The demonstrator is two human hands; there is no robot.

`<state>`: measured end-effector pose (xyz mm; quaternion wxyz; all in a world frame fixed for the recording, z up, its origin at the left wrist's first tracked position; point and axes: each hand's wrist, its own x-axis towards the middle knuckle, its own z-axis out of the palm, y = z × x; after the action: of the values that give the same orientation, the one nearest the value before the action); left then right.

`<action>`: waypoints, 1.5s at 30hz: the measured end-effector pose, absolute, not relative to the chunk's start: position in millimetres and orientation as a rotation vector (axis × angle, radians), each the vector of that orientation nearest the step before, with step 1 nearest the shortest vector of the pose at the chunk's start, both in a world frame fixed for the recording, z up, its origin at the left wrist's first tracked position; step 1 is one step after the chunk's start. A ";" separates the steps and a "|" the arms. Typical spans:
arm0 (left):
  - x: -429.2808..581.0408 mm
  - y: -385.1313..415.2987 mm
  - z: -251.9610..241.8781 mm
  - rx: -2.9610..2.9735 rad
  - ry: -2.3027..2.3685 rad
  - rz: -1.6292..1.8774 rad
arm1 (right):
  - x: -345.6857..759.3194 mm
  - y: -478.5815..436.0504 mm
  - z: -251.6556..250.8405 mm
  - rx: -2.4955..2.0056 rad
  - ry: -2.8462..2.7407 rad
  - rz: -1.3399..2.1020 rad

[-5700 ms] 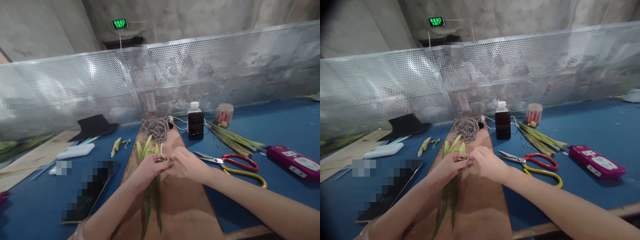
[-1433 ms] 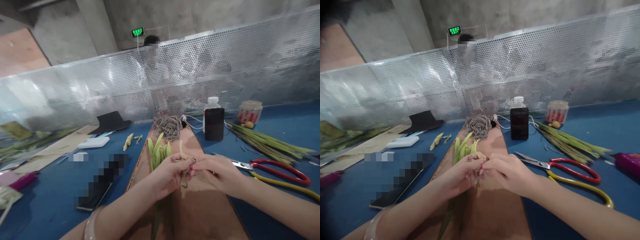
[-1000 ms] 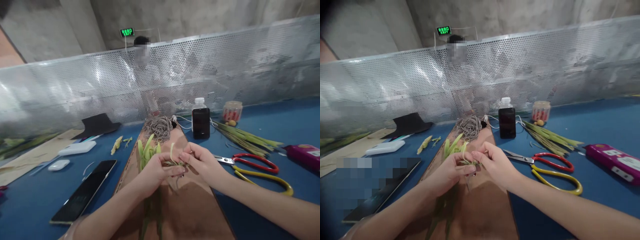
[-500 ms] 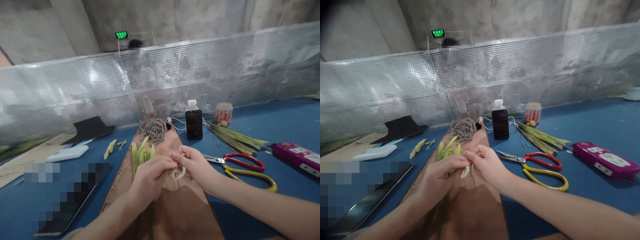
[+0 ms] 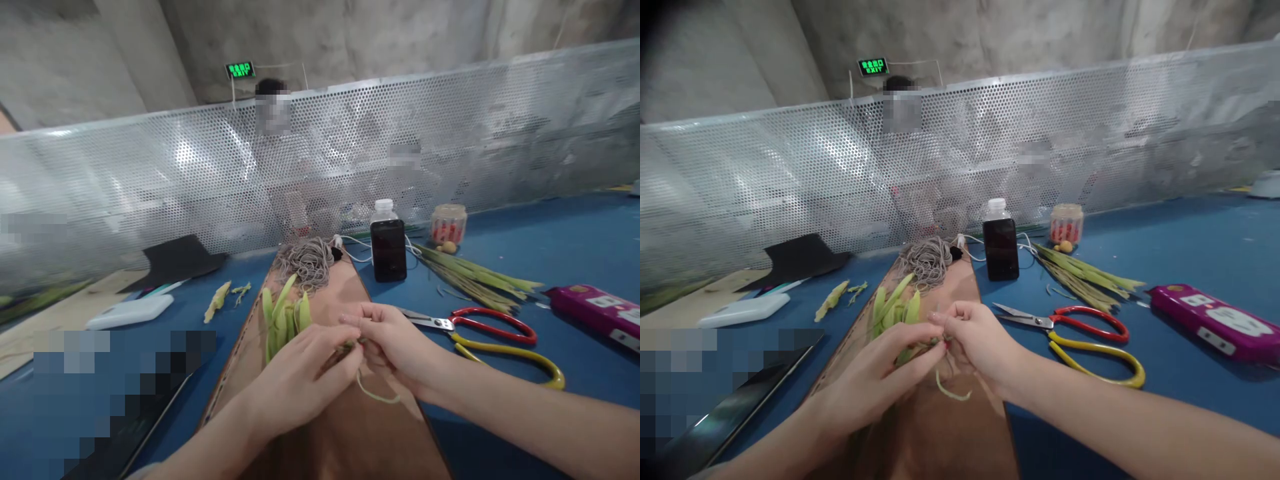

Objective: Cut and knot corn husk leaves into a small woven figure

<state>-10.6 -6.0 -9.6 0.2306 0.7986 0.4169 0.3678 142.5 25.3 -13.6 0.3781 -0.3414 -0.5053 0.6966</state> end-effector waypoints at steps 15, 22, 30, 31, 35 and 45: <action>-6.7 6.5 -18.5 2.118 1.053 1.043 | 141.1 30.1 -22.5 -1.043 -1.260 1.776; -5.1 5.1 -19.8 1.885 1.079 1.092 | 139.8 28.8 -17.0 -1.002 -1.225 1.787; -6.6 5.4 -18.0 2.057 1.052 1.076 | 142.7 31.7 -21.5 -0.912 -1.142 1.996; -6.8 5.7 -17.5 2.069 1.064 1.062 | 142.2 31.9 -22.4 -0.926 -1.137 2.007; -8.2 7.7 -18.1 2.028 1.094 1.029 | 139.6 32.5 -25.7 -0.976 -1.128 2.009; -3.8 12.7 -19.3 1.705 1.149 1.067 | 138.8 30.9 -21.7 -1.043 -1.146 1.893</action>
<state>-3.8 12.7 -19.3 0.4009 0.6743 0.4545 0.4218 138.8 30.9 -21.7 0.3405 -0.4007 -0.4406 0.7276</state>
